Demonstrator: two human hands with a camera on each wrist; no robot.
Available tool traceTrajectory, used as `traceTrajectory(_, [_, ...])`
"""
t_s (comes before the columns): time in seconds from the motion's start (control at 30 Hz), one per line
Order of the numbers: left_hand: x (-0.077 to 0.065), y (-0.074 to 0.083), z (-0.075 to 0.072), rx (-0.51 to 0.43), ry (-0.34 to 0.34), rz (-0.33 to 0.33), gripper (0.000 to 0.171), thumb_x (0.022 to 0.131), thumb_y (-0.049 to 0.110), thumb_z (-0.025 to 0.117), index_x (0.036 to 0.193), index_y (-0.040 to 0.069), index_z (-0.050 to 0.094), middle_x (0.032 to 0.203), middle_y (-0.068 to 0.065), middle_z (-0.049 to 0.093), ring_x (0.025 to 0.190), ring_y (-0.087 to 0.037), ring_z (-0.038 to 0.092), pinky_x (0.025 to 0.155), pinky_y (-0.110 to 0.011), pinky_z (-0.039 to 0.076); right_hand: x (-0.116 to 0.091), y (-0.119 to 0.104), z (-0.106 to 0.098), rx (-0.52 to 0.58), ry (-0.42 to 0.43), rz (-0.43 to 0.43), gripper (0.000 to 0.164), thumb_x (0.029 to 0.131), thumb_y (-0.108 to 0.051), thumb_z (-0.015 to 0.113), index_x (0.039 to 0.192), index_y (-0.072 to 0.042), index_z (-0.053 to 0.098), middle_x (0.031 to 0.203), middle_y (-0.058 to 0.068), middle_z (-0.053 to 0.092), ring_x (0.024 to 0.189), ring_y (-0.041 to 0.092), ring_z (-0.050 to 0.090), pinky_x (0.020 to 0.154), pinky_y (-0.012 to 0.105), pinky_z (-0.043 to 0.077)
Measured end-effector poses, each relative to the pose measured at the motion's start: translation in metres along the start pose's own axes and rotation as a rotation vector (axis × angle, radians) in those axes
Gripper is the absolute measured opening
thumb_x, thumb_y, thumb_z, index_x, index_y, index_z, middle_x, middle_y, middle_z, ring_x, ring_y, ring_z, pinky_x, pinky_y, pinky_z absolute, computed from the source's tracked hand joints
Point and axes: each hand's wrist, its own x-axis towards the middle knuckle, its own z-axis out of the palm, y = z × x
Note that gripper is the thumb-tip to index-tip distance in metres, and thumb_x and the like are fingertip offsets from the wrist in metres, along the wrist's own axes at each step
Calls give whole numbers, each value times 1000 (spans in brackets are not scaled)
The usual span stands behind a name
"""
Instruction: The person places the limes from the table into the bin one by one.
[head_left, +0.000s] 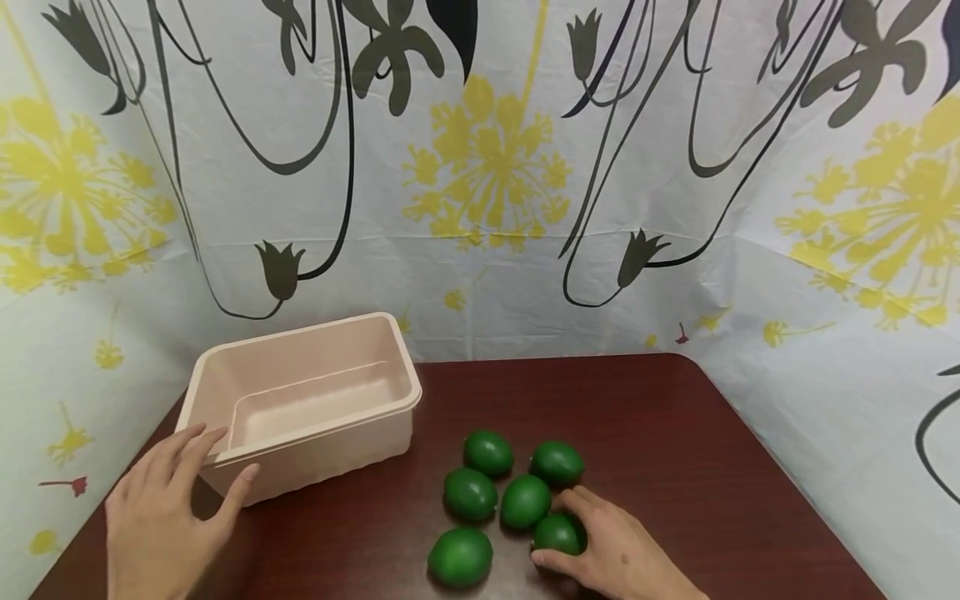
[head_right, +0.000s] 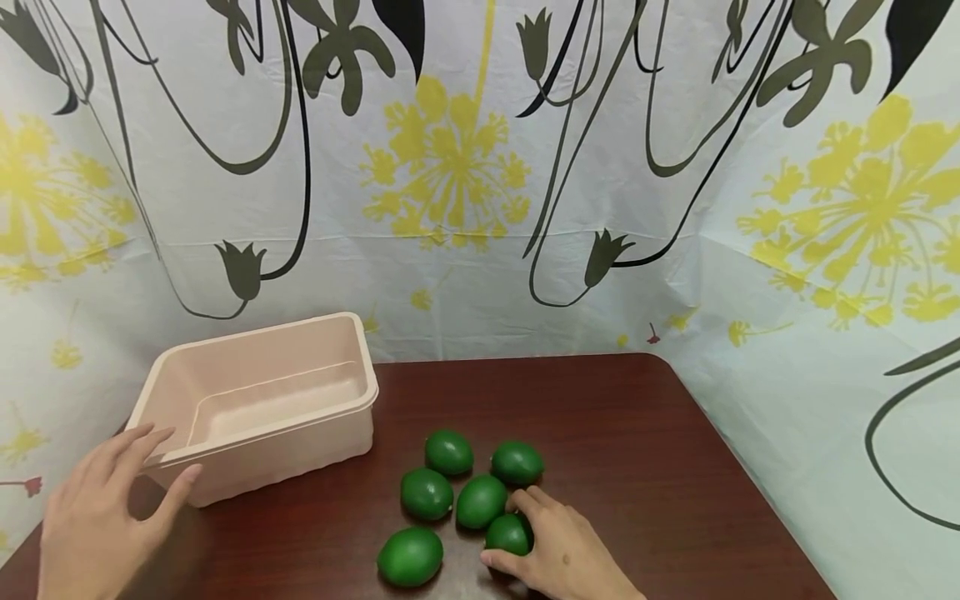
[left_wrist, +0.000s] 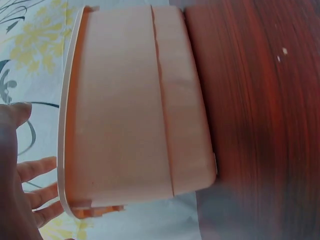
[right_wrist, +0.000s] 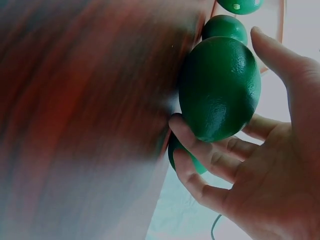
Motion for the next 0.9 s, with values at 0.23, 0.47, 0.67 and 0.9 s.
traceTrajectory(0.23, [-1,-10,-3,-12,-93,-89,56,86,36,82,136,18,66,148,-16,56,135,-44,47,96,-71,36,1,0,0,-9,-2,-14,47,81,-71,76,113,-40,62,107,-20,57,81,-7,52,67,20,47])
traceTrajectory(0.47, [2,-16,-5,-30,-148,-147,57,93,35,77,145,19,60,154,-18,51,135,-50,45,95,-71,37,2,0,0,-13,-16,-16,48,81,-72,75,114,-40,62,106,-20,58,82,-7,52,66,20,47])
traceTrajectory(0.67, [4,-20,-5,-39,-205,-196,61,96,39,73,151,19,55,158,-18,47,140,-50,41,97,-73,37,1,1,1,-45,11,-33,50,80,-74,75,116,-43,61,105,-23,58,84,-8,52,69,20,48])
traceTrajectory(0.9, [4,-24,-4,-62,-281,-280,66,99,41,69,158,21,46,166,-15,35,142,-48,39,89,-73,38,-1,1,1,-65,9,-17,51,79,-76,74,117,-45,60,106,-24,57,86,-7,52,71,21,49])
